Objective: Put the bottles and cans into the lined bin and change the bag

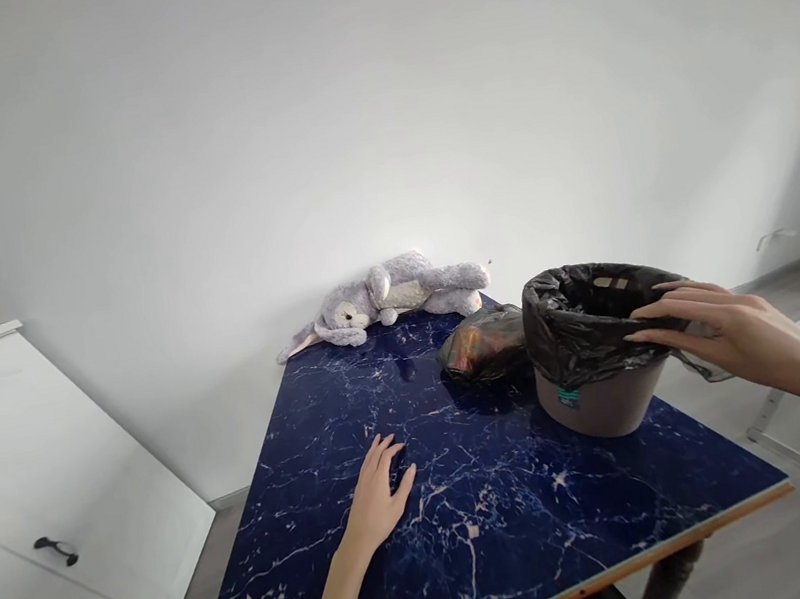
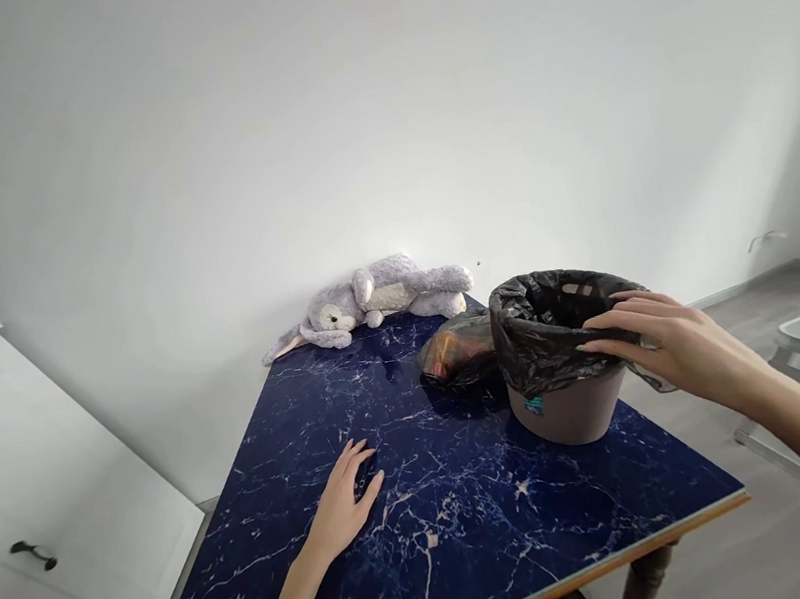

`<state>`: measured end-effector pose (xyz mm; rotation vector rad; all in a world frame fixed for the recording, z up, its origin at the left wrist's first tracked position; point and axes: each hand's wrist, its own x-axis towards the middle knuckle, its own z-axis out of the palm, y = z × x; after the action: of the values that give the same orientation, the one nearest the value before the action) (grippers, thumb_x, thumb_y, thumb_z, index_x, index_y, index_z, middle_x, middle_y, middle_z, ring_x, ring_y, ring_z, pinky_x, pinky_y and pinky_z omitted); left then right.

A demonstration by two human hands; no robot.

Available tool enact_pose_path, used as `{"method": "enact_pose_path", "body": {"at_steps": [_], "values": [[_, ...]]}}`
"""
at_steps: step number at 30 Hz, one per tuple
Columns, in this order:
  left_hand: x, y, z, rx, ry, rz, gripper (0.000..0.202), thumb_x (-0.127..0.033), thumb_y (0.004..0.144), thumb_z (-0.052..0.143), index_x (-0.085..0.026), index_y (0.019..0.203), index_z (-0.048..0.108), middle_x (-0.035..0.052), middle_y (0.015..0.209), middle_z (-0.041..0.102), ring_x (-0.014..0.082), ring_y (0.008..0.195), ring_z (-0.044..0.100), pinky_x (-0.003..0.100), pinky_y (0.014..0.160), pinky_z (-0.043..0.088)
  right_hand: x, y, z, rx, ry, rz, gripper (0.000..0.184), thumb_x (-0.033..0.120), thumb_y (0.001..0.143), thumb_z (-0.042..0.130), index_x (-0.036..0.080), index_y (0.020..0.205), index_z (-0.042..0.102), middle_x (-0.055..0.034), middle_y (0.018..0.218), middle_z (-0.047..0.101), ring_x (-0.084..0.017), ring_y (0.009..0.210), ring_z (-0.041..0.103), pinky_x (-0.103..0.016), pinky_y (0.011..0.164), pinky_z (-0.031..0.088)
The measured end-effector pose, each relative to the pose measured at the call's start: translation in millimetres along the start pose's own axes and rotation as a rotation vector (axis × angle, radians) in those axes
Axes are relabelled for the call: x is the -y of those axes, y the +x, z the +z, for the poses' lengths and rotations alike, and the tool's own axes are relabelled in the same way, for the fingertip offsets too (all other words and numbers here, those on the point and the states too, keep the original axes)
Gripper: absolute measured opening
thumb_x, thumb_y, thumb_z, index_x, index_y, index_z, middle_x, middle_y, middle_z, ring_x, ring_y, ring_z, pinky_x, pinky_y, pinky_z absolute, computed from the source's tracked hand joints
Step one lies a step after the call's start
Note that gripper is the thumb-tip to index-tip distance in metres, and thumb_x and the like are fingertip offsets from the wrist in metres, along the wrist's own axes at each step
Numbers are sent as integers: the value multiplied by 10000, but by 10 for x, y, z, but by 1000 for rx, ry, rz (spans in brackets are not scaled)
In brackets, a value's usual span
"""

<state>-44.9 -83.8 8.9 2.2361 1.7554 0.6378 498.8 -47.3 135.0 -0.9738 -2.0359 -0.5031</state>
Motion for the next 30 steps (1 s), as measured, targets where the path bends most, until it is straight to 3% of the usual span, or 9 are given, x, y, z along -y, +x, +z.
{"method": "enact_pose_path", "body": {"at_steps": [3,8,10,13,16,19,21,24,30], "values": [[15,-2,12,-11,5,9,517,-605,1066,436,-320,1477,567,57,1676,456,332,1608,311,572,1272,370,153,36,77,-58,-24,40,279,440,1035,627,308,1253,741,-127,1146,787,-356,1136,729,-532,1116,501],[38,66,43,-21,37,33,520,-596,1068,433,-312,1482,568,61,1667,472,331,1596,339,567,1279,357,970,183,334,-291,69,88,385,230,1006,636,302,1384,634,-107,1290,711,-336,1267,662,-666,1214,402],[59,162,43,-23,63,34,546,-597,1068,427,-287,1497,561,77,1668,471,331,1595,342,566,1292,328,1271,221,554,-212,214,6,410,153,982,626,318,1358,635,-97,1265,709,-318,1275,650,-646,1201,431],[129,378,18,-8,102,3,600,-606,1067,406,-242,1523,544,99,1685,445,331,1603,325,562,1307,288,1513,244,1077,175,433,-94,367,151,1008,547,318,1311,670,-103,1343,682,-302,1268,641,-560,1096,532],[238,593,-20,-2,120,-28,623,-608,1065,385,-222,1530,538,112,1689,435,329,1604,322,560,1311,271,1547,256,1752,411,646,46,270,206,1001,539,280,1176,730,-111,1322,699,-326,1231,658,-573,1076,523],[333,691,-40,-24,131,-44,599,-579,1070,376,-220,1522,539,112,1680,451,316,1598,339,542,1318,258,1529,278,2351,441,733,132,237,201,995,526,256,1069,744,-85,1248,753,-280,1165,716,-489,1052,561],[368,676,-40,-36,134,-45,581,-563,1075,372,-227,1521,535,105,1679,454,307,1596,346,533,1323,249,1528,279,2608,429,761,188,262,200,1011,492,250,1060,745,-74,1239,774,-264,1197,722,-467,1083,551],[378,586,-36,-46,129,-37,569,-556,1082,369,-251,1541,509,91,1679,456,301,1593,353,518,1320,267,1528,228,2763,421,780,255,302,225,1027,475,248,1170,740,-83,1333,749,-274,1281,691,-494,1143,513],[344,484,-52,-60,114,-57,635,-563,1085,363,-213,1614,394,148,1679,441,320,1575,387,512,1286,337,1533,84,2783,461,762,215,377,261,1033,483,283,1322,725,-65,1484,662,-286,1446,560,-537,1226,434]]}}
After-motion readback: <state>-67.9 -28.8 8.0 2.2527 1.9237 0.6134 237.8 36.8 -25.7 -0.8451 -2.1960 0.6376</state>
